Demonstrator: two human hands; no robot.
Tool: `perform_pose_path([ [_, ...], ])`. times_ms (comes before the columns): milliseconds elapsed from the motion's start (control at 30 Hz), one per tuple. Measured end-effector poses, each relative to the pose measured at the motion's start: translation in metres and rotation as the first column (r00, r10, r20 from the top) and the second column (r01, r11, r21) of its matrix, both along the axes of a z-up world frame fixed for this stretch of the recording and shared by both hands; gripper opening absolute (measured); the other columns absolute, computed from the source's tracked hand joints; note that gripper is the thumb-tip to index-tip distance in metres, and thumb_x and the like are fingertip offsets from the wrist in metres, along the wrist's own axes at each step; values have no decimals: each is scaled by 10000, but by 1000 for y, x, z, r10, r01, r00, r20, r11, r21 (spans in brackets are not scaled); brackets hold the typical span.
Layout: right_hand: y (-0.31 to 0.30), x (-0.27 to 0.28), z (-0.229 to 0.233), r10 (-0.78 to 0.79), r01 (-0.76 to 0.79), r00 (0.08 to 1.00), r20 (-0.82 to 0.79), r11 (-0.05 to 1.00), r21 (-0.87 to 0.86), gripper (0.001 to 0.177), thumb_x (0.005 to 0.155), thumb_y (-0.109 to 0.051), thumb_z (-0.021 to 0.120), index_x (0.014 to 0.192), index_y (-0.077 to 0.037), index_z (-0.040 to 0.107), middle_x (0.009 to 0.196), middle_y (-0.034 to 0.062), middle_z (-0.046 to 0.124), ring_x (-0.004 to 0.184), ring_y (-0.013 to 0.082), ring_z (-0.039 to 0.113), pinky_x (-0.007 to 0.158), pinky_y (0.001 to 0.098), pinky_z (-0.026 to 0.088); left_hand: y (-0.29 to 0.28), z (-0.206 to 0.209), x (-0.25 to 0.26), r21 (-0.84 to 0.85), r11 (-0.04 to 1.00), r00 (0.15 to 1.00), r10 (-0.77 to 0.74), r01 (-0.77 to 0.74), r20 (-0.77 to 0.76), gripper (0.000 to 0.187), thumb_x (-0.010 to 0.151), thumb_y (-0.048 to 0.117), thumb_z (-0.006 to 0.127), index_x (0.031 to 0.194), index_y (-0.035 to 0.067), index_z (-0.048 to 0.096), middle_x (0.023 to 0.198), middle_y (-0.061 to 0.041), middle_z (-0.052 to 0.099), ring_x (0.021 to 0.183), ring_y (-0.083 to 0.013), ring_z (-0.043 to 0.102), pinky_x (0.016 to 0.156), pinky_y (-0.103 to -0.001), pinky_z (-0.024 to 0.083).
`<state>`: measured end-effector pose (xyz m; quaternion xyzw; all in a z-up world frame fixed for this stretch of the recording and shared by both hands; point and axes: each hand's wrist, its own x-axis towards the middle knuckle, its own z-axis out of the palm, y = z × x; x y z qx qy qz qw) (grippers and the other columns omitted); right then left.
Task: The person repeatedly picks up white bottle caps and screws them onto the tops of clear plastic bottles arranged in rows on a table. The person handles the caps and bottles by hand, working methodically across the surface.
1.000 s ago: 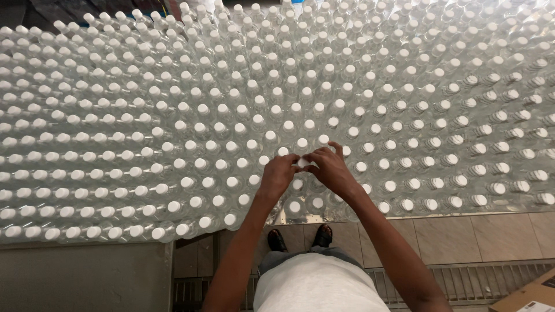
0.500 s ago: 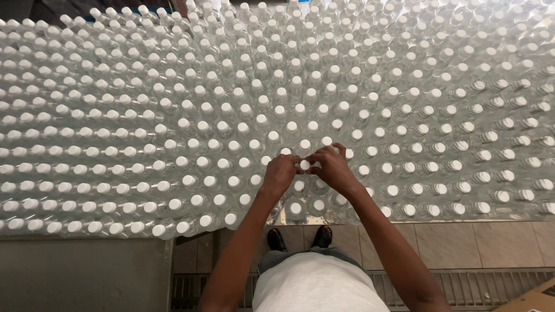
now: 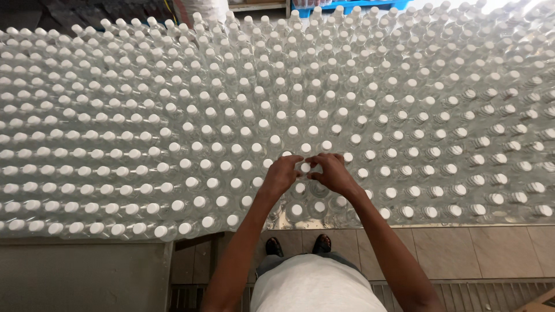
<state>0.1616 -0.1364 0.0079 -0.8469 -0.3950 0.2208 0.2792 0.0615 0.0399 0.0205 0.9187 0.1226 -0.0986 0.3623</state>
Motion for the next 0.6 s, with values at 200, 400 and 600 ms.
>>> perform_pose_path([
  [200, -7, -19, 53, -85, 79, 993, 85, 994, 71, 398, 893, -304, 749, 1266, -189, 673, 1180, 52, 701, 1252, 322, 593, 1132, 630, 320, 10, 32, -24, -539, 821, 948, 296, -188, 120, 459, 915, 361, 766, 1251, 57, 692, 1234, -167, 721, 553, -183, 697, 439, -284, 503],
  [400, 8, -65, 76, -118, 107, 993, -13, 848, 518, 216, 846, -154, 822, 1056, -170, 772, 970, 47, 719, 1033, 300, 679, 987, 458, 492, -3, 55, -54, -972, 155, 924, 367, -175, -108, 845, 962, 766, 372, 1397, 54, 507, 1279, -199, 677, 629, -210, 722, 341, -163, 415],
  [600, 32, -98, 112, -32, 30, 999, -5, 866, 499, 163, 770, -173, 863, 916, -186, 793, 850, 37, 682, 904, 311, 649, 886, 447, 498, -6, 61, -78, -976, 106, 941, 304, -189, -149, 931, 922, 811, 393, 1464, 60, 488, 1094, -163, 709, 645, -211, 716, 327, -203, 428],
])
